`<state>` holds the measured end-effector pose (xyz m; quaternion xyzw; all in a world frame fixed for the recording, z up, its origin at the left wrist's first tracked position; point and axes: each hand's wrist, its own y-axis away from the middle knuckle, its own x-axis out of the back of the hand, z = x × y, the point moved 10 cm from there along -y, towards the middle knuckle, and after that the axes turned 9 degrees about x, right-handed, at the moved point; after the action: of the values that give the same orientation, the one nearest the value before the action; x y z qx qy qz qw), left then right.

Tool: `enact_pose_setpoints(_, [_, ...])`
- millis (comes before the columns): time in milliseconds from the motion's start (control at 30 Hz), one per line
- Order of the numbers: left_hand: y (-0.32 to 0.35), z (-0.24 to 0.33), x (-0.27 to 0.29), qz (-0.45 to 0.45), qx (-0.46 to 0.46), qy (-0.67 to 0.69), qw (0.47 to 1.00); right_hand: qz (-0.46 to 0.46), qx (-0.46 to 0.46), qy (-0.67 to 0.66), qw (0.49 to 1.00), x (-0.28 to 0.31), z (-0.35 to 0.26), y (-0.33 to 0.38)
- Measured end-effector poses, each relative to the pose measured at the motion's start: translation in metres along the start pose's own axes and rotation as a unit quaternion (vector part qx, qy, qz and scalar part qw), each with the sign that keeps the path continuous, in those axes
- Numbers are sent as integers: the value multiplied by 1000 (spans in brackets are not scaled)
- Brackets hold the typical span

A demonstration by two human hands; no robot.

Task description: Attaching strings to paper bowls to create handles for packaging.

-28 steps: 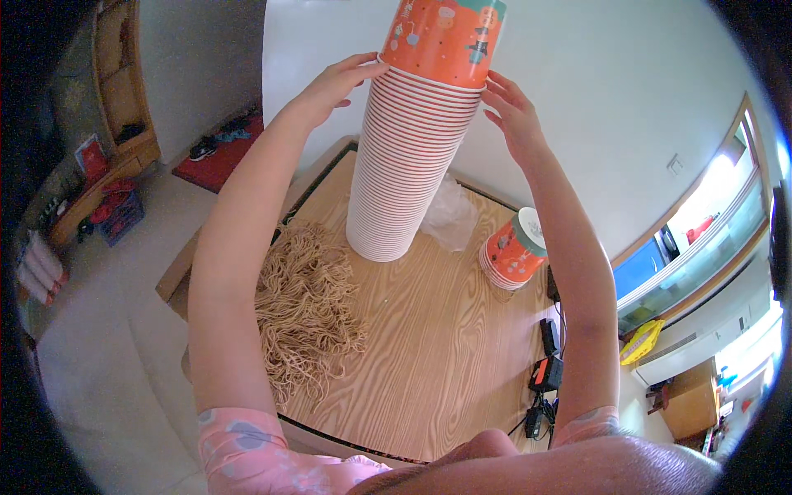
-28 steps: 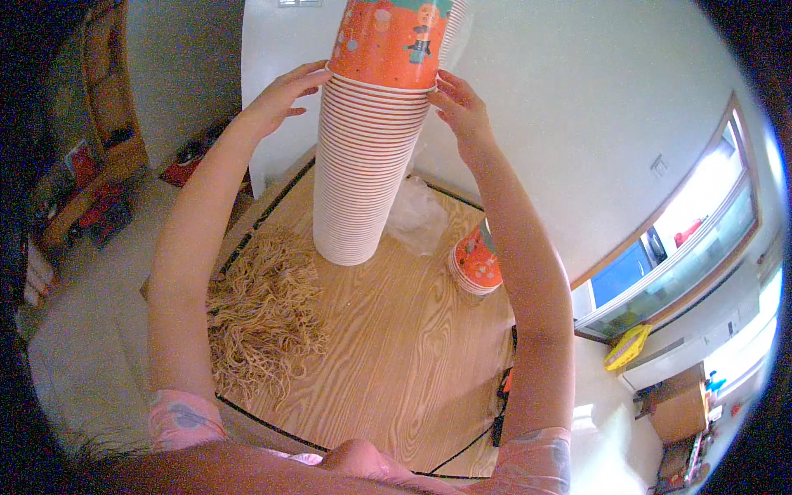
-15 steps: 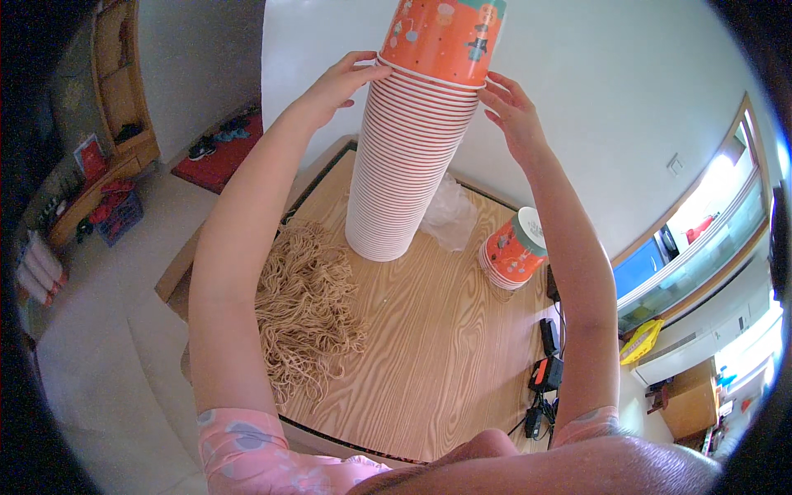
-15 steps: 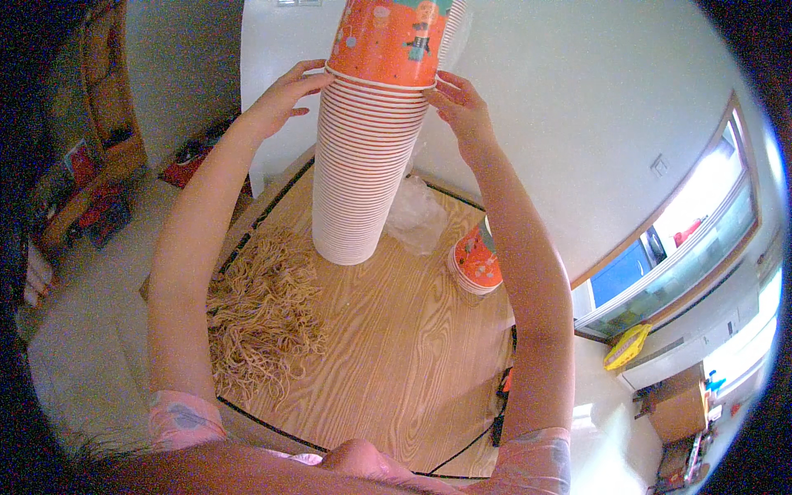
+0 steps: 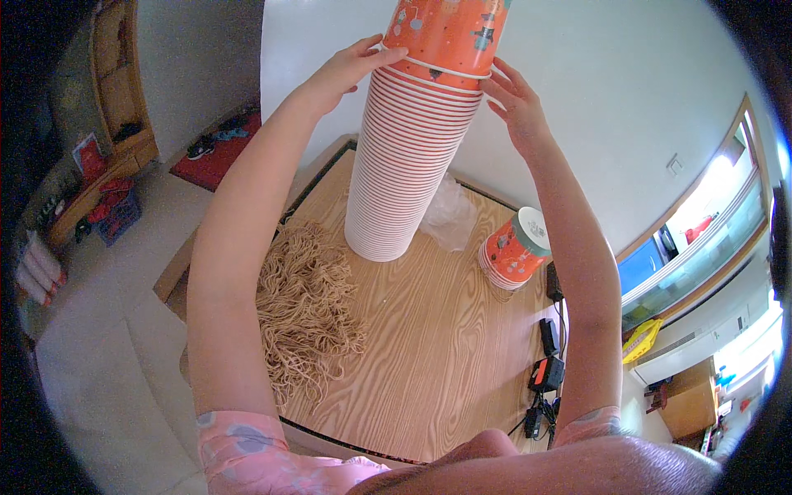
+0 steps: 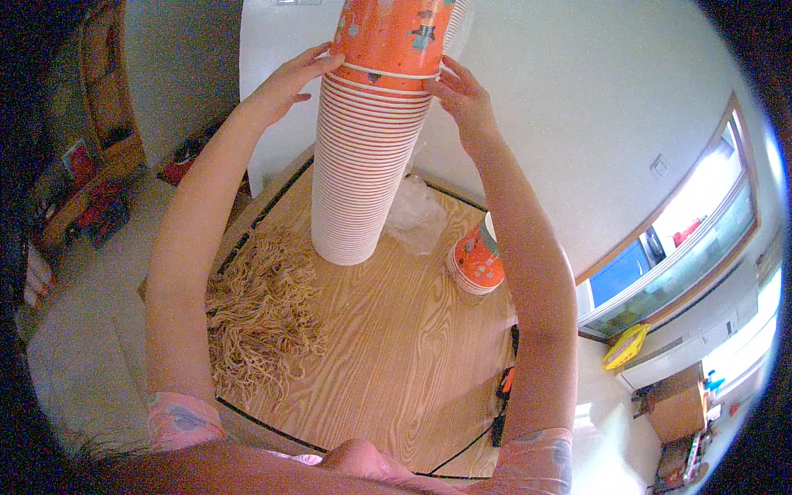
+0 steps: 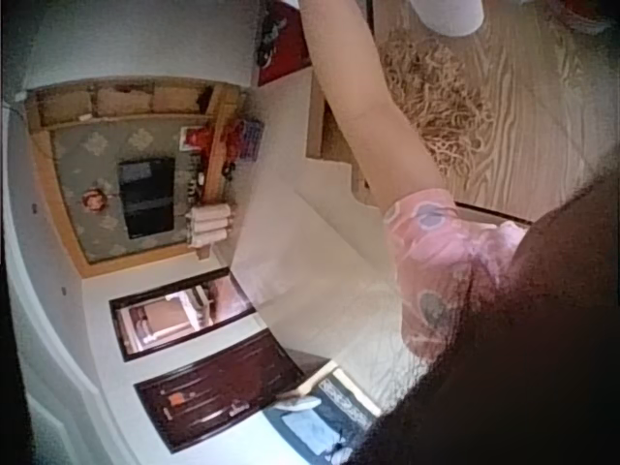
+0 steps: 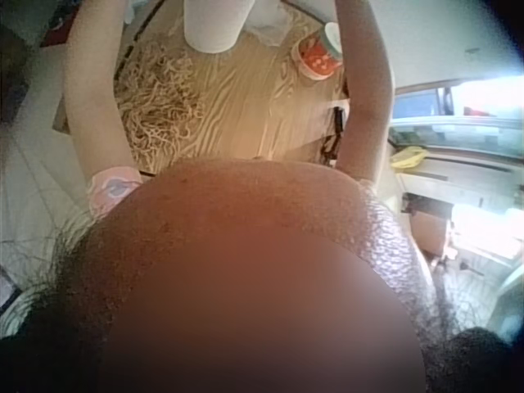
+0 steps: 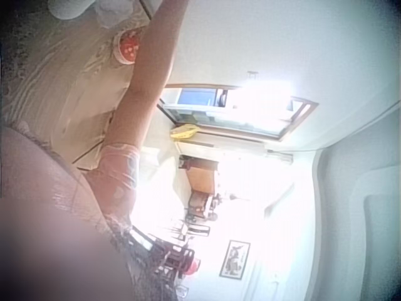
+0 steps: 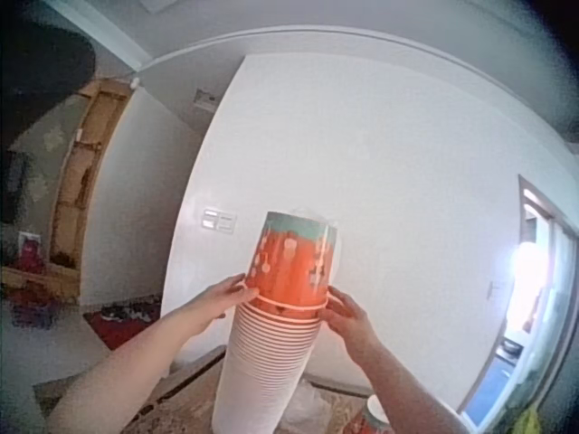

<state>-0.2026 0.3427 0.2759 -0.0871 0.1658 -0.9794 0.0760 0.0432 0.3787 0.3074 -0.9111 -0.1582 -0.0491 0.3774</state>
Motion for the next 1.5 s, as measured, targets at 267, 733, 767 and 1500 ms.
enact_pose_setpoints(267, [-4, 38, -7, 21, -52, 9, 998, 19, 22, 35, 999, 0, -19, -10])
enact_pose_setpoints(733, [-2, 118, -3, 8, -124, -5, 992, 9, 112, 66, 991, -1, -62, -36])
enact_pose_setpoints(767, [-4, 125, 2, 3, -167, 5, 986, -16, 94, 58, 994, -8, -70, -40])
enact_pose_setpoints(1500, [205, -17, -80, -123, -56, 73, 988, 122, 15, -292, 948, 23, -101, 191])
